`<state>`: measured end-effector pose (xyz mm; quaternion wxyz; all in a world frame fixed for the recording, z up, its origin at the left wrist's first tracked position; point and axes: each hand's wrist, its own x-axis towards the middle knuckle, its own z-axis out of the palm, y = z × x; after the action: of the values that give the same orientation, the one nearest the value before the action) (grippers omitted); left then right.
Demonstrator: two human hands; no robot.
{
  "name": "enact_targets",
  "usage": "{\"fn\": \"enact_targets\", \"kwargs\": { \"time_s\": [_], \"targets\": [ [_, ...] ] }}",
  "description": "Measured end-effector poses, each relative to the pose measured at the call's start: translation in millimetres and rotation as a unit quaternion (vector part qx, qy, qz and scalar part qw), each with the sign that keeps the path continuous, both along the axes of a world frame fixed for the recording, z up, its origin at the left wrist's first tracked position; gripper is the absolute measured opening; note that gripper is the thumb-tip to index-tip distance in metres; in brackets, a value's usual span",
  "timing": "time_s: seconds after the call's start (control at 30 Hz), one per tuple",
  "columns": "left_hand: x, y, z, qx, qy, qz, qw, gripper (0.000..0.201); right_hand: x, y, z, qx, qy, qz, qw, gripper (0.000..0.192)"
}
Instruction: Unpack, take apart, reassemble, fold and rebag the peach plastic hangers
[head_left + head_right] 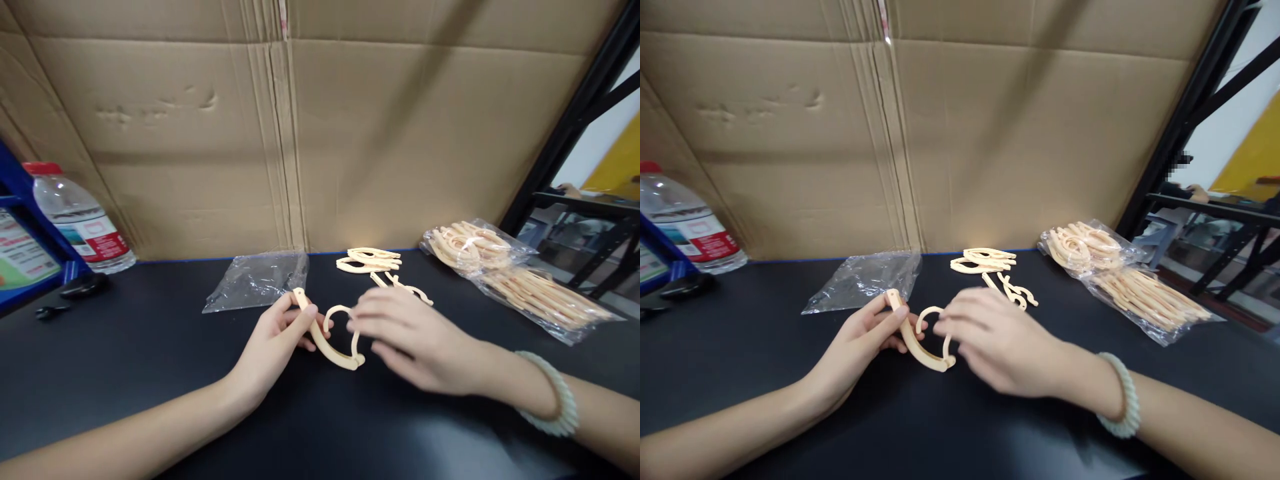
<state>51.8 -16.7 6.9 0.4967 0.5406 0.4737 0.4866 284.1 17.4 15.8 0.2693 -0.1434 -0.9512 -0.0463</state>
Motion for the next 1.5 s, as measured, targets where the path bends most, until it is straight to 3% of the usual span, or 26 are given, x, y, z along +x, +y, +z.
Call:
{"fn": "enact_targets", "kwargs": {
  "time_s": [0.17, 0.3, 0.37, 0.43, 0.47, 0.53, 0.6, 0.67, 0.77, 0.83, 1.03, 1.13, 1.23, 1.37, 1.43, 1.5],
  "targets": [
    [-1.8, -1.0, 0.6, -0.012, -0.021, -0.017, 1.0, 0.021, -14.3, -15.8, -15.8, 0.115, -0.066, 0.008, 0.991, 0.027],
    [-2.3, -0.8, -1.6, 0.004, -0.02, -0.007, 1.0, 0.029, -11.1, -9.4, -15.6, 0.099, -0.062, 0.0, 0.993, 0.02],
    [-2.8, -1.4, -4.5, 0.048, -0.007, 0.03, 0.998, 0.037, -9.3, -8.0, -14.0, 0.079, -0.055, -0.004, 0.995, 0.02],
    [-3.8, -3.2, -7.5, 0.135, 0.064, 0.075, 0.986, 0.04, -8.3, -7.8, -13.9, 0.071, -0.05, -0.012, 0.996, 0.019],
    [-4.5, -4.7, -8.7, 0.192, 0.124, 0.093, 0.969, 0.039, -8.1, -8.0, -14.5, 0.071, -0.048, -0.015, 0.996, 0.019],
    [-5.7, -8.2, -9.9, 0.313, 0.265, 0.095, 0.907, 0.037, -8.3, -8.8, -16.5, 0.073, -0.044, -0.019, 0.996, 0.021],
    [-6.0, -11.8, -9.9, 0.409, 0.38, 0.027, 0.829, 0.033, -9.2, -10.1, -18.4, 0.084, -0.032, -0.018, 0.996, 0.024],
    [-4.8, -14.3, -9.6, 0.455, 0.444, -0.068, 0.769, 0.023, -10.6, -12.4, -19.2, 0.099, -0.017, -0.009, 0.995, 0.028],
    [-1.7, -15.9, -9.9, 0.457, 0.474, -0.129, 0.742, 0.006, -12.3, -16.9, -18.8, 0.111, 0.005, -0.004, 0.994, 0.032],
    [0.0, -16.0, -10.7, 0.463, 0.474, -0.129, 0.737, 0.011, -12.7, -19.4, -18.5, 0.101, 0.016, -0.003, 0.995, 0.031],
    [1.4, -15.6, -10.7, 0.479, 0.481, -0.155, 0.718, 0.019, -11.8, -21.2, -21.5, 0.01, 0.039, 0.013, 0.999, 0.028],
    [1.3, -15.8, -10.0, 0.477, 0.486, -0.163, 0.714, 0.02, -12.9, -21.2, -22.0, -0.076, 0.05, 0.032, 0.995, 0.022],
    [1.2, -16.2, -9.9, 0.475, 0.481, -0.163, 0.718, 0.021, -15.8, -22.1, -20.0, -0.19, 0.054, 0.04, 0.979, 0.018],
    [0.5, -16.9, -9.0, 0.472, 0.463, -0.156, 0.733, 0.019, -19.9, -24.8, -15.7, -0.265, 0.069, 0.022, 0.961, 0.02],
    [-0.3, -17.9, -7.4, 0.499, 0.458, -0.145, 0.721, 0.021, -19.6, -24.2, -13.6, -0.306, 0.09, 0.005, 0.948, 0.021],
    [-1.1, -19.4, -5.6, 0.544, 0.457, -0.142, 0.689, 0.024, -16.2, -19.6, -12.0, -0.348, 0.12, -0.038, 0.929, 0.027]
  ]
}}
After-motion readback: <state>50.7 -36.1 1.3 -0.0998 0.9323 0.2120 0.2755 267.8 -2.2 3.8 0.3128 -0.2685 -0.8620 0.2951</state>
